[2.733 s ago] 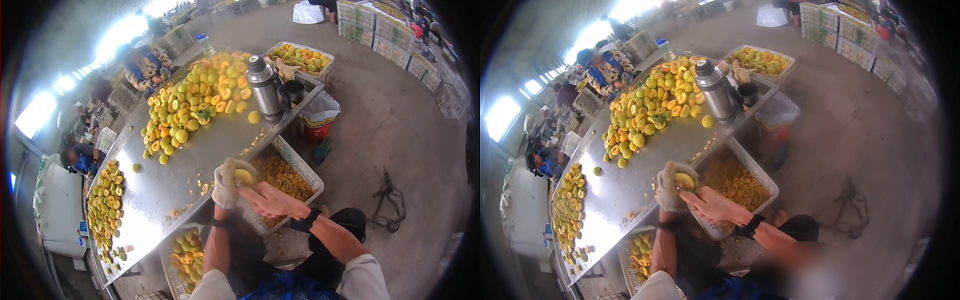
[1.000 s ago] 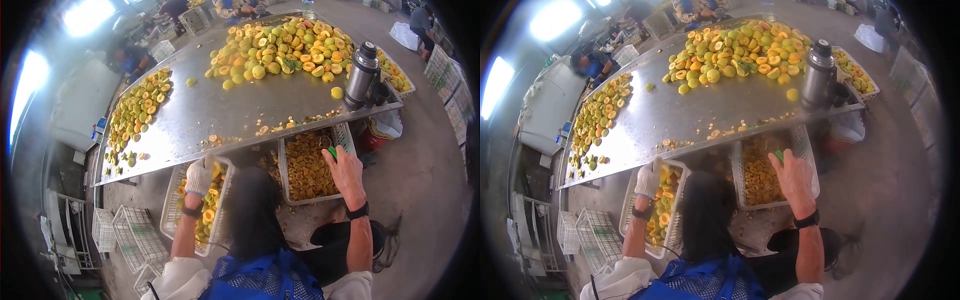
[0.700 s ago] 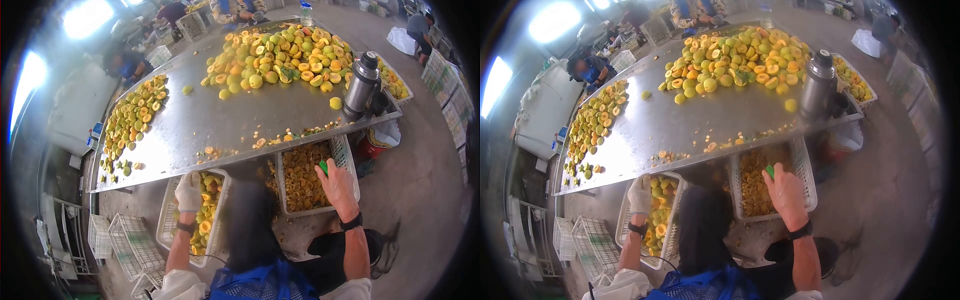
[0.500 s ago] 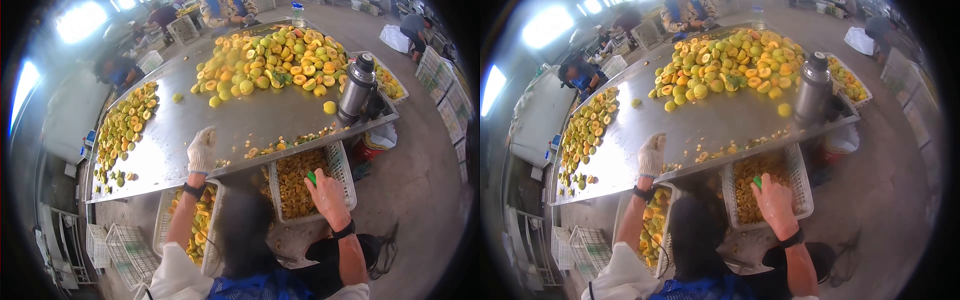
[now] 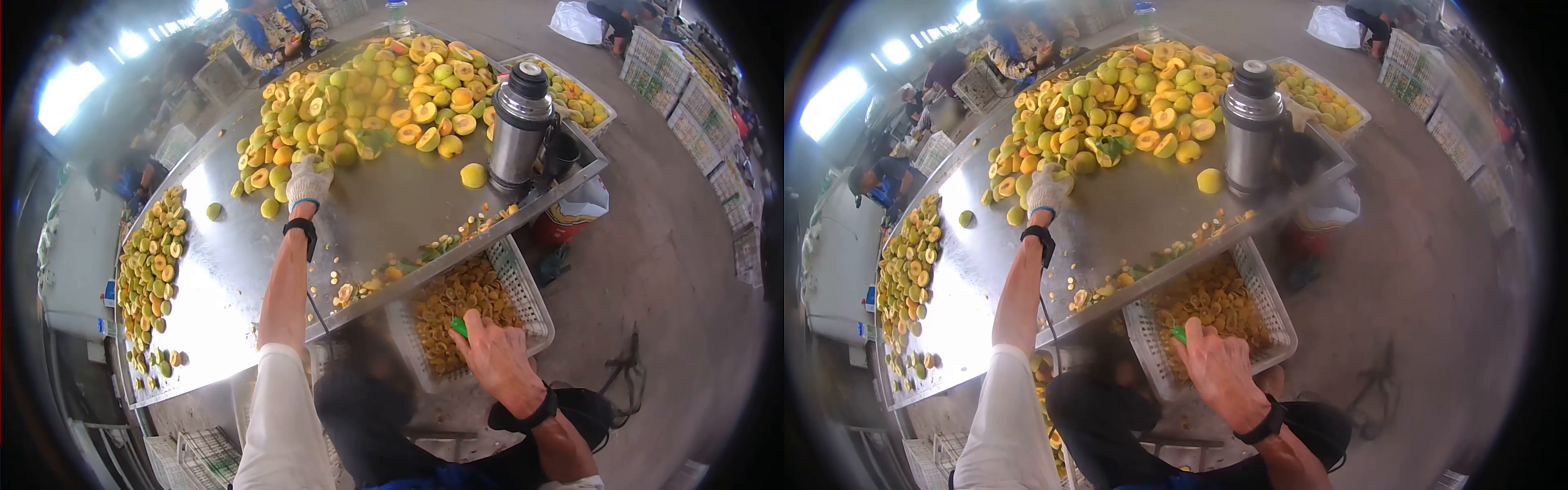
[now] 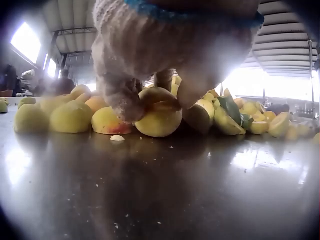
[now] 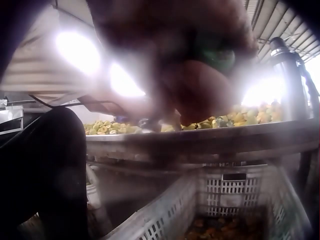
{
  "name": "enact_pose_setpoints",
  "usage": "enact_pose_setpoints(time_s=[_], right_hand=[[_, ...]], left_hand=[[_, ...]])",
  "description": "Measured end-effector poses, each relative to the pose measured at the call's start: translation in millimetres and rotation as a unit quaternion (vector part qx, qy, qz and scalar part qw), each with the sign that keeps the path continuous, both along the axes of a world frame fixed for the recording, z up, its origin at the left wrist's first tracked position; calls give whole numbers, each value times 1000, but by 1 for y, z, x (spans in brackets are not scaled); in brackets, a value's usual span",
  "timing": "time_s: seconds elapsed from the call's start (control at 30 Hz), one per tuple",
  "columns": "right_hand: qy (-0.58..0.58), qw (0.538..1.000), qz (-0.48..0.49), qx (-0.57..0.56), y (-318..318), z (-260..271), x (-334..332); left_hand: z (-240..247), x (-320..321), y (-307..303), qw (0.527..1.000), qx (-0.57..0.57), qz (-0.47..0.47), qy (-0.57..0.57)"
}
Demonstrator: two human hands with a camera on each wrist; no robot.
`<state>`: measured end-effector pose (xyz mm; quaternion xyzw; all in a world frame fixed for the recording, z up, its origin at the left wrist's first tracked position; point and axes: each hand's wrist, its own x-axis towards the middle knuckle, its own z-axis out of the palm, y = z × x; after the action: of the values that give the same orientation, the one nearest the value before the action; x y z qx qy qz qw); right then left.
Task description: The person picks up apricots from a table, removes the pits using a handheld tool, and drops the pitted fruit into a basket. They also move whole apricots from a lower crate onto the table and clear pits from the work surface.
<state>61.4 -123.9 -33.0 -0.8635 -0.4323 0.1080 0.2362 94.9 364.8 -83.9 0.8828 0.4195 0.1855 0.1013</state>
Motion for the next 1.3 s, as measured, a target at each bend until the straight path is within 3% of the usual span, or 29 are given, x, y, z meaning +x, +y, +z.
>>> enact_pose_setpoints(time_s=[0.23, 0.33, 0.43, 0.53, 0.63, 0.67, 0.77, 0.87, 0.97, 1.03, 1.17, 1.3], right_hand=[[-19, 999, 20, 23, -10, 18, -7], [-37, 997, 24, 55, -11, 22, -11], [-13, 994, 20, 102, -8, 25, -13], [32, 988, 17, 152, -4, 33, -15], [91, 977, 19, 190, 2, 33, -17], [85, 974, 17, 209, 4, 33, -17], [76, 969, 6, 237, 4, 33, -18], [81, 969, -9, 233, 0, 35, -15], [82, 964, -26, 252, -3, 34, -13], [80, 966, -34, 245, -3, 30, -9], [114, 967, -36, 227, -4, 27, -5], [175, 950, -26, 258, 1, 23, -12]], left_hand=[[15, -51, -84, 997, -50, -54, -3], [-4, -80, -112, 979, -169, -103, -50], [35, -102, -153, 854, -480, -144, -139], [79, -116, -201, 723, -612, -204, -245], [102, -127, -243, 753, -552, -290, -211], [109, -129, -255, 787, -502, -314, -176], [120, -130, -291, 768, -522, -301, -215], [109, -121, -303, 671, -626, -274, -286], [95, -112, -317, 634, -647, -260, -336], [97, -109, -327, 679, -584, -298, -330], [83, -99, -344, 684, -553, -244, -408], [64, -94, -353, 735, -443, -230, -460]])
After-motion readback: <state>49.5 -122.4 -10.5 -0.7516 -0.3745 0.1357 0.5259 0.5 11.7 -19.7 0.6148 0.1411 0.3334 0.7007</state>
